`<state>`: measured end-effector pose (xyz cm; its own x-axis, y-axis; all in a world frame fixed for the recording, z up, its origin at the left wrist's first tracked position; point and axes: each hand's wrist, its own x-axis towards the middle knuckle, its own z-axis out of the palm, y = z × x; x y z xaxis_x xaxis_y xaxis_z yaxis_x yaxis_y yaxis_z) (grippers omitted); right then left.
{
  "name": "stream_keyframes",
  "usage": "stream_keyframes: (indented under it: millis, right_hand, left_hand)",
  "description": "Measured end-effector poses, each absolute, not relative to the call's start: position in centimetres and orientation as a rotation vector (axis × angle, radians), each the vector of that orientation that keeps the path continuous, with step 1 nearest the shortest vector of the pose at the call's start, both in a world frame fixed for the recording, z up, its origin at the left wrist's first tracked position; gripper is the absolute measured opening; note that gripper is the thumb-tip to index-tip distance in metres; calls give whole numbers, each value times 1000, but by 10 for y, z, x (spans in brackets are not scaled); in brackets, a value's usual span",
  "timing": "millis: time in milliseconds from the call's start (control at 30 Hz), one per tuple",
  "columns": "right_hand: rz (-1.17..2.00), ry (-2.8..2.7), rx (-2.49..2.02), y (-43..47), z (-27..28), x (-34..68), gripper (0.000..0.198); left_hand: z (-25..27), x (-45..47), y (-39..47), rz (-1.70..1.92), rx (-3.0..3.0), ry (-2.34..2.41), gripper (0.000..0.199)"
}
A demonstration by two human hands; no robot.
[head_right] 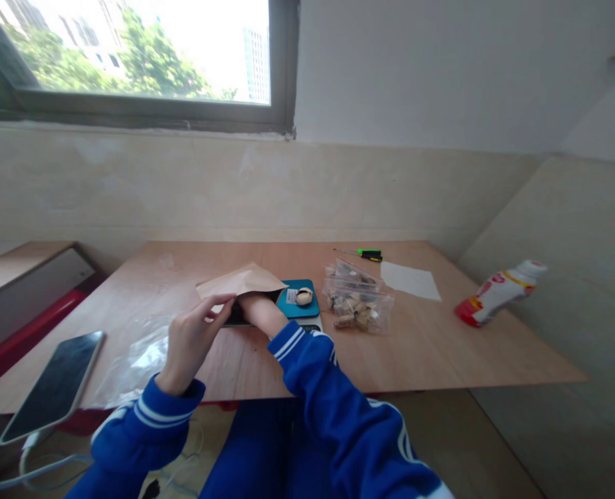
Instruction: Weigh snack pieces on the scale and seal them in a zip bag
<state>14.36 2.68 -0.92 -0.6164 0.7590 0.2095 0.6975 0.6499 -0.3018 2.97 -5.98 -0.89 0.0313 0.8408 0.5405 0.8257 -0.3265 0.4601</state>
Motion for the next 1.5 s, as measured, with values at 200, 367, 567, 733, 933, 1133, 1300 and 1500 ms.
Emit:
stream_keyframes:
  millis: [200, 367, 567, 733, 933, 1133, 1300, 1500]
  right_hand:
    - [513, -2487, -1011, -14, 3, 180, 32]
    - [726, -2333, -827, -33, 35, 217, 24]
    - [1053, -2026, -917, -15, 18, 266, 24]
    - [714, -2093, -1218, 26, -35, 266, 20]
    - [313, -2412, -1310, 45, -58, 248, 20]
    - [160, -2409, -1395, 37, -66, 254, 24]
    - [93, -2473, -1358, 27, -80, 262, 37]
    - [129, -2421, -1396, 16, -75, 269, 61]
  left_hand:
    - [-4, 26, -58, 1196, 2189, 1886, 19]
    - [6, 20, -52, 1230, 2126, 1966, 18]
    - [12, 8, -46, 1227, 2032, 2097, 20]
    - [10, 5, -47, 1186, 2027, 2151, 20]
    - [9, 6, -49, 1152, 2044, 2167, 20]
    - [10, 6, -50, 1163, 2059, 2185, 19]
    - [8, 7, -49, 1153, 2083, 2199, 19]
    - [9, 6, -52, 1143, 2080, 2223, 20]
